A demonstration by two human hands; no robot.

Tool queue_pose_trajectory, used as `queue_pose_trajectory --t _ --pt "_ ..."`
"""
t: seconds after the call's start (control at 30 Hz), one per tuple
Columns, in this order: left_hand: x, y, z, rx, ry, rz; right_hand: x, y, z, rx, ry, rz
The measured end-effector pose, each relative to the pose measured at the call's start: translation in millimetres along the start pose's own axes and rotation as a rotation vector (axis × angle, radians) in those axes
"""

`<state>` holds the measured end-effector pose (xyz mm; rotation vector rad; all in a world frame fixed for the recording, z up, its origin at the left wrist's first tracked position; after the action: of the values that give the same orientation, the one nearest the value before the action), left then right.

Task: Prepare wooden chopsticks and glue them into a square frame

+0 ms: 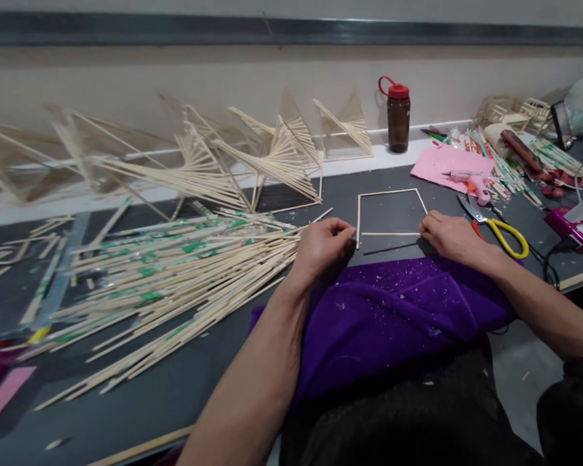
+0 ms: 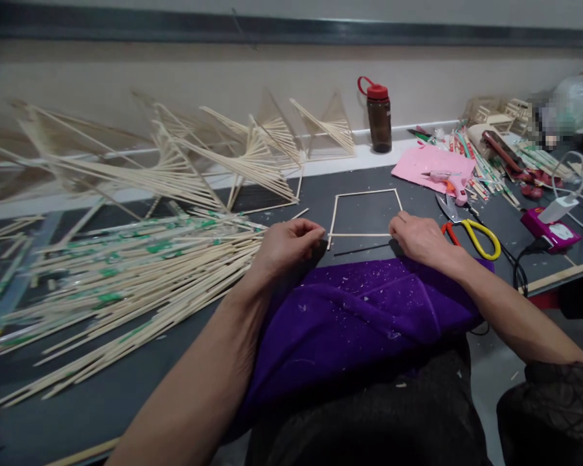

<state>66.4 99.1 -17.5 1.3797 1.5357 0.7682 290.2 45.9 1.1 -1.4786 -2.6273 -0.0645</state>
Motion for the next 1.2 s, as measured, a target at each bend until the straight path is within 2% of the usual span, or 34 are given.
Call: queue_pose_trajectory --t 0.17,0.27,0.33,0.4,0.47,0.57,0.7,0.87,1.0,1.1,1.2 --pt "-22.9 20.4 28.9 -0.359 -0.337 0.015 5.9 -8.3 -3.4 0.185 0.040 0.028" --pt "-25.3 21.8 37.9 -0.517 -0.388 -0.023 15.3 -21.3 -6.2 0.303 0.060 0.002" --pt "-20.5 19.8 37.4 -0.605 -0.372 -0.035 21.7 -28.7 -8.2 0.405 0.070 -0.027" --pt "-12.9 16.4 29.1 -0.690 -0.304 -0.043 25.8 -33.2 -8.5 0.455 0.069 -0.060" --pt "-5.9 12.5 16.0 -0.780 -0.211 -0.058 26.2 -33.5 -5.0 0.379 0.040 -0.060" --pt "-1.5 9.4 2.3 -0.869 -0.134 -0.081 21.9 -32.5 4.9 0.122 -0.050 -0.026" --pt "-3.9 10.0 5.8 -0.819 -0.145 -0.110 18.4 -34.9 14.1 -0.043 -0.134 0.013" --pt "-5.8 8.7 14.8 -0.738 -0.157 -0.125 22.5 -33.1 17.2 -0.002 -0.109 0.030" --pt "-3.1 8.0 11.6 -0.695 -0.134 -0.090 27.3 -41.5 15.0 0.051 -0.066 -0.071" --pt "-1.7 6.4 8.4 -0.727 -0.126 -0.096 29.9 -52.2 14.0 0.027 -0.082 -0.179" --pt "-1.3 4.7 5.8 -0.758 -0.119 -0.116 29.7 -54.3 14.9 0.001 -0.086 -0.208"
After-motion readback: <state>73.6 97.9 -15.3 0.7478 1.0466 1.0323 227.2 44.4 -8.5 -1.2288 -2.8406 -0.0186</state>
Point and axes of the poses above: each hand's wrist, its own x-axis towards the middle knuckle, its own z-axis out of the palm, y = z × x, the point moved 8 cm from there along x, towards the middle knuckle, and after that the axes turned 9 degrees about -z, right-handed, at the moved point
